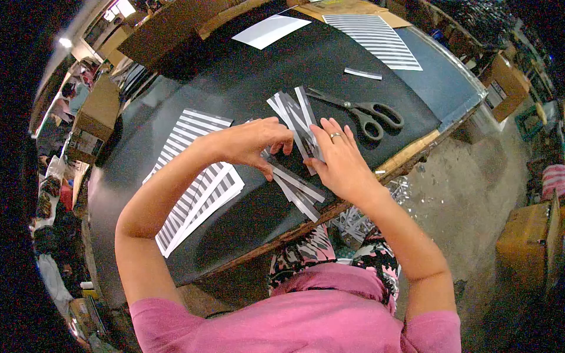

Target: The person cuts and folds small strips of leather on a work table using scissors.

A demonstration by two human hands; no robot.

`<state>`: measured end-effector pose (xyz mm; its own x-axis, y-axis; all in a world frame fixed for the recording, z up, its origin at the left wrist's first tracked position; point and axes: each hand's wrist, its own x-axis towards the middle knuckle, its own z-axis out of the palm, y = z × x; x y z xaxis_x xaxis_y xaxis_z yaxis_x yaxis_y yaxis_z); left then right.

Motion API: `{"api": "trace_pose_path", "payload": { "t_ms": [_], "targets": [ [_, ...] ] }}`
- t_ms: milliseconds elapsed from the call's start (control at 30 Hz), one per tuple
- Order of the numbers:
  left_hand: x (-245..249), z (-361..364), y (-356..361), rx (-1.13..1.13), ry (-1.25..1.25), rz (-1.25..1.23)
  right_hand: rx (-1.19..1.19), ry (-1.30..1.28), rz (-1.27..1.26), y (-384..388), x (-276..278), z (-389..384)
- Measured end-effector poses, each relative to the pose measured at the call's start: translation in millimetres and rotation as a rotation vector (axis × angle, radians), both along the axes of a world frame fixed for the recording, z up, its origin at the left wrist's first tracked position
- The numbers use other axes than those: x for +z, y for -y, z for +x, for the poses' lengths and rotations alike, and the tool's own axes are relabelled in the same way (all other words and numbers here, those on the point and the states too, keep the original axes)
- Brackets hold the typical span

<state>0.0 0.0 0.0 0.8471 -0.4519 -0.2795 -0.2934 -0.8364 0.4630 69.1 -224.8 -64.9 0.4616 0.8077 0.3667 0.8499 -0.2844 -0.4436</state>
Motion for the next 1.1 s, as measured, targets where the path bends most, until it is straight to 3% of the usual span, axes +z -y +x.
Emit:
{"api": "trace_pose_path", "payload": {
  "t_ms": [167,267,400,567,667,767,800,900,967,1100],
  "targets": [
    [-6.4,0.0,-4.3,-0.097,0.188,-0.083,-0.003,-0.152,0.162,3.3,12.4,3.0],
    [-10.0,-5.4,-3.6,-0.033,0.139,-0.159,-0.049,-0.186,0.267,10.8,10.1,2.5],
    [-6.0,-7.5,-4.3,-0.016,0.02,-0.074,-0.098,-0.146,0.358,11.8,1.4,3.1],
    [-14.4,-12.6,-8.8,-0.131,0.244,-0.071,-0.098,-0.151,0.414,9.8,-4.4,4.1],
    [-8.1,-16.9,-2.4,-0.093,0.204,-0.084,-0.092,-0.193,0.418,12.7,0.7,7.8],
    [6.5,-30.8,12.6,-0.02,0.208,-0.071,-0.185,-0.179,0.268,12.5,13.0,6.6],
    [7.6,-37.0,16.0,-0.088,0.369,-0.005,-0.141,-0.149,0.224,9.8,10.3,8.1],
    [1.8,-48.4,26.0,-0.05,0.539,-0.065,-0.026,-0.111,0.129,-2.8,6.0,10.1],
    [-5.4,-54.4,27.7,-0.034,0.535,-0.045,0.052,-0.018,0.045,-14.5,5.3,9.1],
    [-24.8,-67.8,30.0,0.052,0.585,-0.08,0.192,-0.092,-0.04,-34.1,5.9,17.5]
  ]
}}
